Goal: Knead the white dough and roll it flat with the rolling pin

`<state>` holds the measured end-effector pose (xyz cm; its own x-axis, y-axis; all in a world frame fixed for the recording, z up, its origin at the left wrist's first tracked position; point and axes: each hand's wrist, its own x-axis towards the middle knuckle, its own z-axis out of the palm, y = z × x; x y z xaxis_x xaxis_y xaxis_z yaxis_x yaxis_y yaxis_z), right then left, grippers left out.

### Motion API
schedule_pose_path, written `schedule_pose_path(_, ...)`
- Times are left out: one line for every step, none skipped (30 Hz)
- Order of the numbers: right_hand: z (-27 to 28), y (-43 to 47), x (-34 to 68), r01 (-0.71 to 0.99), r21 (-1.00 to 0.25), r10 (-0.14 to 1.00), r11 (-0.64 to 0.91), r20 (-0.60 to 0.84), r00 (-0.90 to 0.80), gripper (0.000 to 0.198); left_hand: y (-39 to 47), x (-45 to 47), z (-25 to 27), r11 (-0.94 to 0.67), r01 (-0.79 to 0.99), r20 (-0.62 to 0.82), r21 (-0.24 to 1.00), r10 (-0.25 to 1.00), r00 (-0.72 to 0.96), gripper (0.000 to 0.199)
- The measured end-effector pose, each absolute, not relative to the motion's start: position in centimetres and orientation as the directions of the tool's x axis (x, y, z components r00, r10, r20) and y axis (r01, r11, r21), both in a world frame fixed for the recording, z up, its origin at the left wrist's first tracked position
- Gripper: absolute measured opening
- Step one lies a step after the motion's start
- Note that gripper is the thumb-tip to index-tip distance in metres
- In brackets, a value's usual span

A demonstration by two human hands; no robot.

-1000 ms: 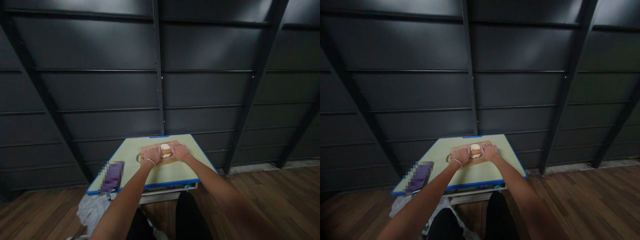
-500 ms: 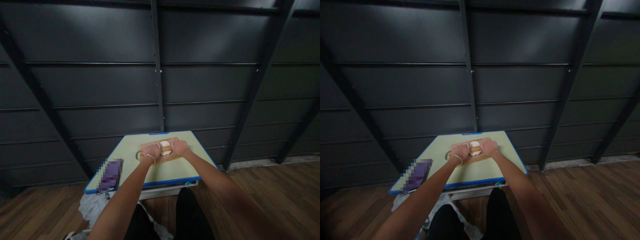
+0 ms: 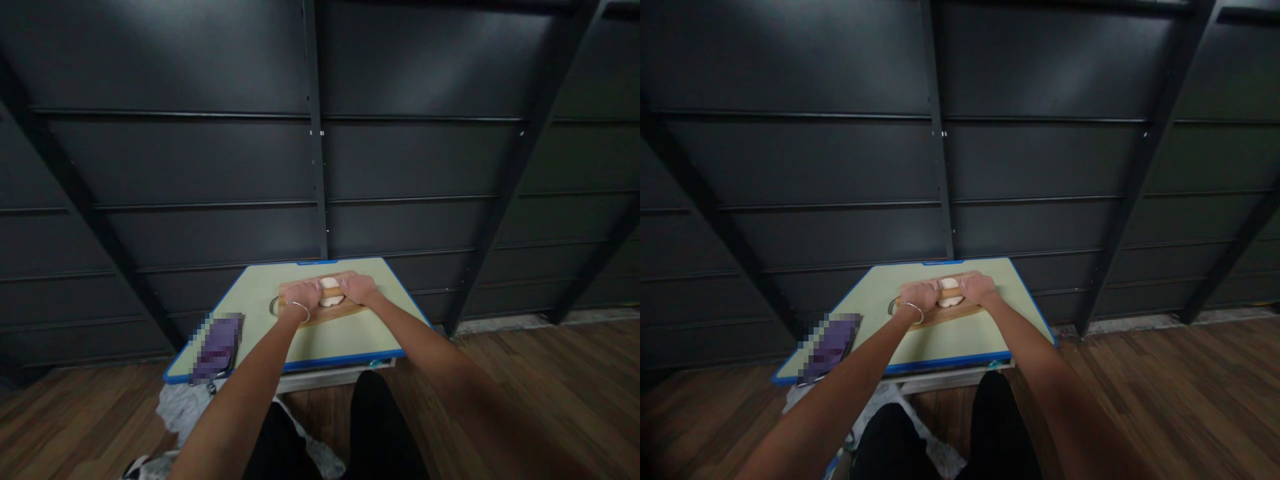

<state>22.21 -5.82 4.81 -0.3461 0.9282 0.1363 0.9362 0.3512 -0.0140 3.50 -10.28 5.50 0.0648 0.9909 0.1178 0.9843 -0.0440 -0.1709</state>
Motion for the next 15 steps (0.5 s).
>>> schedule_pose_path(4.9, -5.7, 22.2, 0.936, -0.025, 0.929, 0.351, 0.134, -0.345, 0.067, -10.3, 3.5, 5.6, -0.047, 0.984, 0.114, -0.169, 0.991, 0.066, 0.056)
schedule_pose_path(4.9, -5.5, 22.2, 0.935, -0.033, 0.929, 0.354, 0.129, -0.347, 0.066, -10.3, 3.5, 5.7, -0.039, 0.986, 0.116, -0.164, 0.992, 0.058, 0.056)
schedule_pose_path(4.9, -5.3, 22.2, 0.933, -0.039, 0.929, 0.357, 0.122, -0.351, 0.065, -10.3, 3.5, 5.8, -0.027, 0.987, 0.117, -0.156, 0.992, 0.046, 0.056)
schedule_pose_path(4.8, -5.0, 22.3, 0.932, -0.046, 0.929, 0.359, 0.114, -0.352, 0.065, -10.3, 3.5, 5.9, -0.02, 0.988, 0.119, -0.151, 0.992, 0.038, 0.056)
schedule_pose_path(4.8, -4.7, 22.3, 0.931, -0.054, 0.93, 0.36, 0.104, -0.354, 0.066, -10.2, 3.6, 6.1, -0.013, 0.989, 0.117, -0.147, 0.993, 0.03, 0.056)
schedule_pose_path(4.7, -4.4, 22.3, 0.931, -0.062, 0.931, 0.361, 0.091, -0.354, 0.067, -10.1, 3.6, 6.2, -0.005, 0.99, 0.11, -0.143, 0.994, 0.021, 0.057)
schedule_pose_path(4.6, -4.0, 22.3, 0.929, -0.071, 0.93, 0.364, 0.078, -0.359, 0.068, -10.0, 3.6, 6.3, 0.0, 0.99, 0.101, -0.139, 0.995, 0.014, 0.058)
schedule_pose_path(4.6, -3.8, 22.3, 0.925, -0.08, 0.928, 0.372, 0.066, -0.367, 0.068, -9.9, 3.6, 6.4, 0.007, 0.991, 0.094, -0.135, 0.996, 0.006, 0.059)
schedule_pose_path(4.5, -3.5, 22.3, 0.92, -0.09, 0.924, 0.381, 0.057, -0.378, 0.067, -9.8, 3.6, 6.4, 0.014, 0.991, 0.087, -0.131, 0.996, -0.002, 0.06)
schedule_pose_path(4.6, -3.3, 22.3, 0.914, -0.101, 0.92, 0.392, 0.049, -0.389, 0.065, -9.7, 3.6, 6.4, 0.025, 0.992, 0.083, -0.126, 0.996, -0.014, 0.062)
schedule_pose_path(4.7, -3.2, 22.4, 0.909, -0.109, 0.916, 0.402, 0.042, -0.4, 0.063, -9.6, 3.5, 6.4, 0.034, 0.992, 0.082, -0.122, 0.996, -0.024, 0.063)
schedule_pose_path(4.8, -3.1, 22.4, 0.905, -0.116, 0.912, 0.409, 0.03, -0.409, 0.061, -9.5, 3.5, 6.3, 0.035, 0.992, 0.085, -0.123, 0.996, -0.024, 0.064)
schedule_pose_path(5.0, -3.1, 22.4, 0.903, -0.123, 0.91, 0.413, 0.017, -0.414, 0.06, -9.3, 3.5, 6.2, 0.03, 0.991, 0.09, -0.128, 0.996, -0.018, 0.063)
schedule_pose_path(5.2, -3.1, 22.4, 0.903, -0.131, 0.911, 0.409, 0.002, -0.413, 0.06, -9.3, 3.4, 6.1, 0.018, 0.991, 0.094, -0.136, 0.996, -0.005, 0.062)
schedule_pose_path(5.4, -3.1, 22.4, 0.904, -0.137, 0.912, 0.405, -0.013, -0.411, 0.059, -9.2, 3.3, 5.9, 0.006, 0.99, 0.098, -0.141, 0.995, 0.008, 0.061)
